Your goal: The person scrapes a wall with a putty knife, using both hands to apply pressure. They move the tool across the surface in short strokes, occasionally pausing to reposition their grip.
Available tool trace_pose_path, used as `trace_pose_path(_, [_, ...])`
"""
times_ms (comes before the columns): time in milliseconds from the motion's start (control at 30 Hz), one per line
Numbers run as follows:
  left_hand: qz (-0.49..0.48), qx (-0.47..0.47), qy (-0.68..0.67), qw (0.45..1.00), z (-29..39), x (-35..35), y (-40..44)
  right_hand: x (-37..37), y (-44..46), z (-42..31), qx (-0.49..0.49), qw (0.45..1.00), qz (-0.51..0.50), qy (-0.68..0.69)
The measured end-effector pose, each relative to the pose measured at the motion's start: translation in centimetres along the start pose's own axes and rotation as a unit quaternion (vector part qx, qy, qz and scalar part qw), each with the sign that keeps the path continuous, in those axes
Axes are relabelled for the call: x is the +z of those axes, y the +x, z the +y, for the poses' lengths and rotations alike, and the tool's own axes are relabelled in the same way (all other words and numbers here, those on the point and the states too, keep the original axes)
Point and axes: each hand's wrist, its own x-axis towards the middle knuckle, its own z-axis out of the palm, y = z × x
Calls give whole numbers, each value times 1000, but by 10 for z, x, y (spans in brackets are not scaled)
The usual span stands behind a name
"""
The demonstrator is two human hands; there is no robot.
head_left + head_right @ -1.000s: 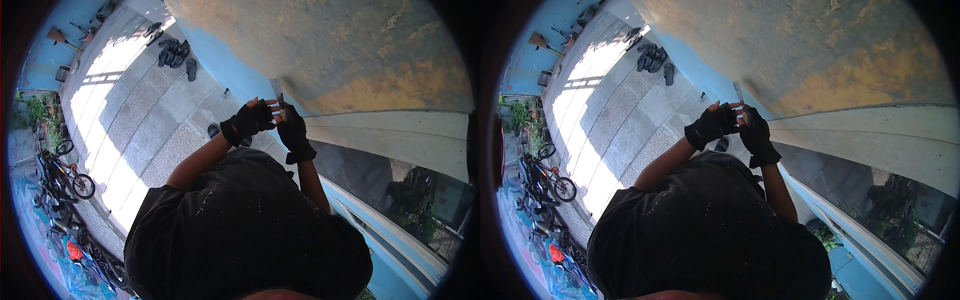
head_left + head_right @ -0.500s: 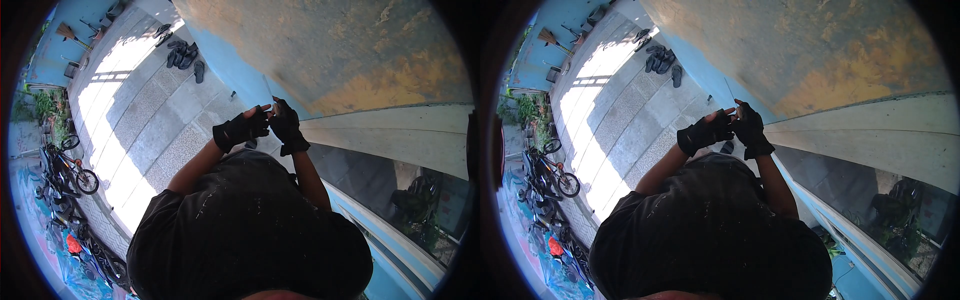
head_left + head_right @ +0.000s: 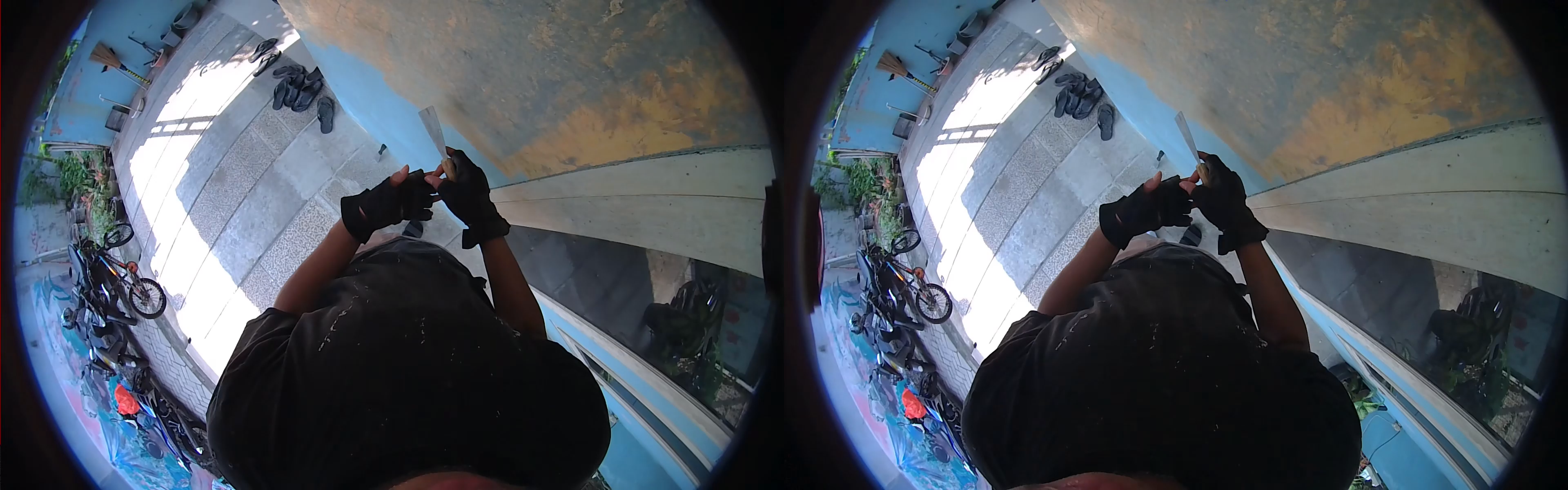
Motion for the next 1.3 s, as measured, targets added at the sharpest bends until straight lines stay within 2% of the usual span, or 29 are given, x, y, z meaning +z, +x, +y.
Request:
trace_pose_path(33, [-15,-20,16,1000,-2,-7,3,2,2,-3,1,999,-29,28])
trace_pose_path(67, [-16,-22,17,999,-2,-15,7,13,8,14,-36,999,-25,-31])
trace_pose_path(133, [-58,-31,111,992,4,-13,15,14,13,19,-55,998,1,-35])
trace_pose_path(200, [-24,6,98,995,5,16,8,10,14,17,-77,996,22,-41])
trace_pose_path(267, [13,42,84,995,7,25,3,1,12,5,32,997,27,64])
trace_pose_path(333, [12,54,-27,998,5,15,1,2,9,12,6,999,13,41])
trace_pose_path(367, [12,53,-27,998,5,10,1,3,7,16,-21,1000,1,16])
trace_pose_path(433, [-7,104,-101,989,12,19,1,5,4,20,-39,999,1,-22])
trace_pose_path(500, [16,118,-117,986,11,23,5,11,0,25,-56,997,-1,-60])
trace_pose_path(567, [-43,129,-153,979,11,20,11,20,2,31,-47,998,-4,-28])
trace_pose_path(700, [-19,145,-163,976,16,33,11,12,6,27,-47,998,39,-26])
trace_pose_path(867, [-14,151,-244,958,18,32,10,0,-4,18,-45,998,2,-50])
trace_pose_path(1033, [3,140,-215,967,12,21,15,-3,-8,30,-67,996,1,-56])
trace_pose_path(1100, [5,138,-200,970,0,4,22,-14,-10,25,21,996,52,-63])
trace_pose_path(1167, [108,124,-90,982,-13,-10,32,-20,-15,35,-11,993,88,-82])
trace_pose_path(1233, [75,97,-104,987,-21,-11,44,-26,-22,33,-24,996,76,-38])
trace_pose_path(1267, [65,110,-59,990,-29,-12,58,-27,-26,36,-22,996,75,-41])
trace_pose_path(1300, [55,124,-16,991,-36,-12,70,-28,-30,40,24,998,54,-30])
